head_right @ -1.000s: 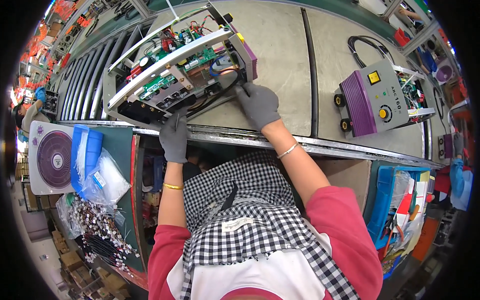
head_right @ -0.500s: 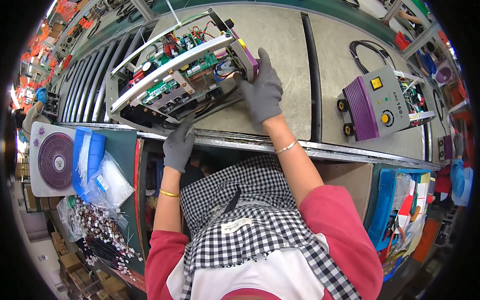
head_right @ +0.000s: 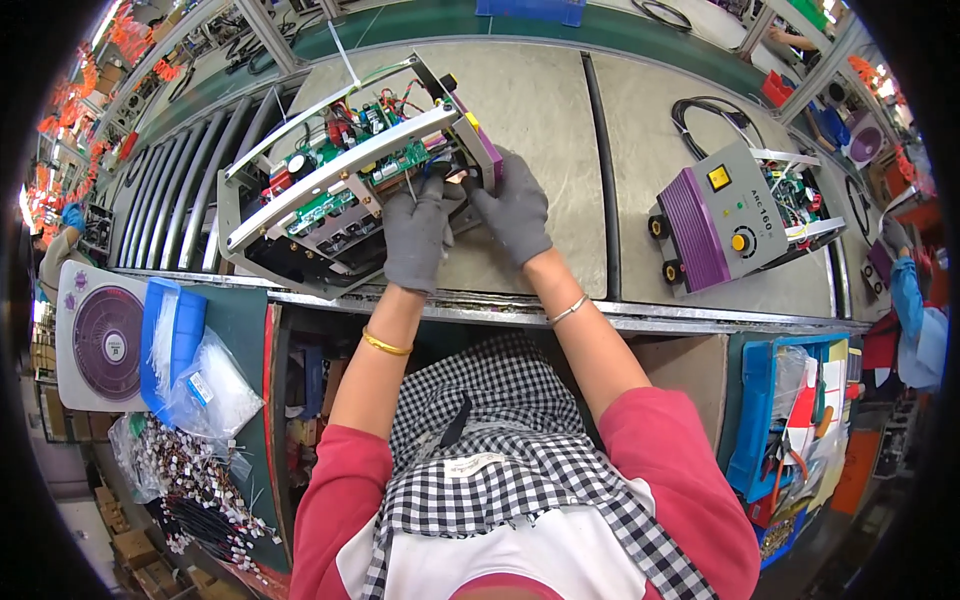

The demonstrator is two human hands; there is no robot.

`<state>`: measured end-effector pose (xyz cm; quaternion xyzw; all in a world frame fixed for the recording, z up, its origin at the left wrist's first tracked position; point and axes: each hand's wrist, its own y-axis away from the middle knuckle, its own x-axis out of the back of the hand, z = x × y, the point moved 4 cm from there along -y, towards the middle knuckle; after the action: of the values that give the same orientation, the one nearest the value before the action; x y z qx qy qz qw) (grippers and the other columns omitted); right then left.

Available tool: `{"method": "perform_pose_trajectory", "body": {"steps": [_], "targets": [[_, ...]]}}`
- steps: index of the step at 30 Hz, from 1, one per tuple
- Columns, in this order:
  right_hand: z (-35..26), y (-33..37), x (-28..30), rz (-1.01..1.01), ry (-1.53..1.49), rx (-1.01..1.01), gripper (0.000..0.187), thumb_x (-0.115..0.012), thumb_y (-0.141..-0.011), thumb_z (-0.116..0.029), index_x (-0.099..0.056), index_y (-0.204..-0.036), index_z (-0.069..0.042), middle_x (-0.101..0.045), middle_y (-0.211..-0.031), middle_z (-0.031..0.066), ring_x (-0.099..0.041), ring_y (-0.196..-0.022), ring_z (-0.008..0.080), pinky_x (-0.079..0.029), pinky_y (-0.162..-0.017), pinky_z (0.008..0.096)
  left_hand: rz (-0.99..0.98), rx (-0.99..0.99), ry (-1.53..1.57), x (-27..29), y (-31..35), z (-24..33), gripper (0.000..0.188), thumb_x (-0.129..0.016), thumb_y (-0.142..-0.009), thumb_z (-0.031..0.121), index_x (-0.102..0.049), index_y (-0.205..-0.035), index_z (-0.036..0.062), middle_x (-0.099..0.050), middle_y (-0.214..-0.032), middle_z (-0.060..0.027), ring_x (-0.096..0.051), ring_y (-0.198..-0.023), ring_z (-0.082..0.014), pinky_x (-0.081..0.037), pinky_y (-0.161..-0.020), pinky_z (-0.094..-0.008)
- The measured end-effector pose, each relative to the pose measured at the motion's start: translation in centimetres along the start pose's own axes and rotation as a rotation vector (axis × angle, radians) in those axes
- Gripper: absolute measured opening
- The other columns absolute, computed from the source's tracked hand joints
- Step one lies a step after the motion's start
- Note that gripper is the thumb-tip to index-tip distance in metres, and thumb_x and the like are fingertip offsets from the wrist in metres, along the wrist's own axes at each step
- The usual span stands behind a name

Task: Assembling the internal components of an electronic device, including wiring and securing parts.

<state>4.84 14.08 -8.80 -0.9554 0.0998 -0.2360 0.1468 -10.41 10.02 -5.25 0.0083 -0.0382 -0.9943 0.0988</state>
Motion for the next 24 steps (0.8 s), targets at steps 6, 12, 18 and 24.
{"method": "perform_pose_trajectory", "body": {"steps": [6,12,18,24], "targets": [[0.5,0.4,0.2,0.061,0.030,0.161,0.052,-0.074,-0.083,-0.012,-0.062,-0.133,-0.005,-0.070,-0.109,0.0168,-0.072,-0.092,0.0296,-0.058,-0.082,0.0403,-0.053,0.088,0.646,-3.3,-1.3,-1.8,0.023,-0.056,-0.110,0.023,-0.063,-0.100,0.0032,-0.060,-0.072,-0.0035,-0.040,-0.047,-0.0102,-0.033,-0.043,-0.0289],[1.1,0.7,0.8,0.016,-0.055,0.028,0.050,-0.074,-0.084,-0.013,-0.062,-0.132,-0.005,-0.069,-0.110,0.0180,-0.071,-0.094,0.0298,-0.058,-0.083,0.0398,-0.141,0.125,0.644,-4.1,-0.9,-1.4,0.022,-0.057,-0.108,0.019,-0.060,-0.091,0.0048,-0.045,-0.063,0.0002,-0.040,-0.048,-0.0129,-0.033,-0.044,-0.0293],[-2.3,4.3,4.7,0.027,-0.040,0.101,0.047,-0.075,-0.096,-0.027,-0.063,-0.133,0.000,-0.073,-0.104,0.0139,-0.071,-0.091,0.0260,-0.057,-0.086,0.0365,-0.107,0.152,0.483,1.5,4.2,-0.2,0.028,-0.052,-0.111,0.026,-0.060,-0.098,0.0021,-0.050,-0.076,0.0004,-0.037,-0.053,-0.0070,-0.035,-0.049,-0.0257],[-4.3,12.3,2.1,-0.954,-0.521,-0.526,0.049,-0.048,-0.111,-0.044,-0.069,-0.116,-0.001,-0.071,-0.087,0.0055,-0.065,-0.071,0.0102,-0.051,-0.060,0.0230,-0.006,0.173,0.738,5.1,8.4,-1.3,0.029,-0.053,-0.111,0.029,-0.058,-0.125,0.0039,-0.050,-0.081,0.0005,-0.037,-0.058,-0.0065,-0.039,-0.055,-0.0263]]}}
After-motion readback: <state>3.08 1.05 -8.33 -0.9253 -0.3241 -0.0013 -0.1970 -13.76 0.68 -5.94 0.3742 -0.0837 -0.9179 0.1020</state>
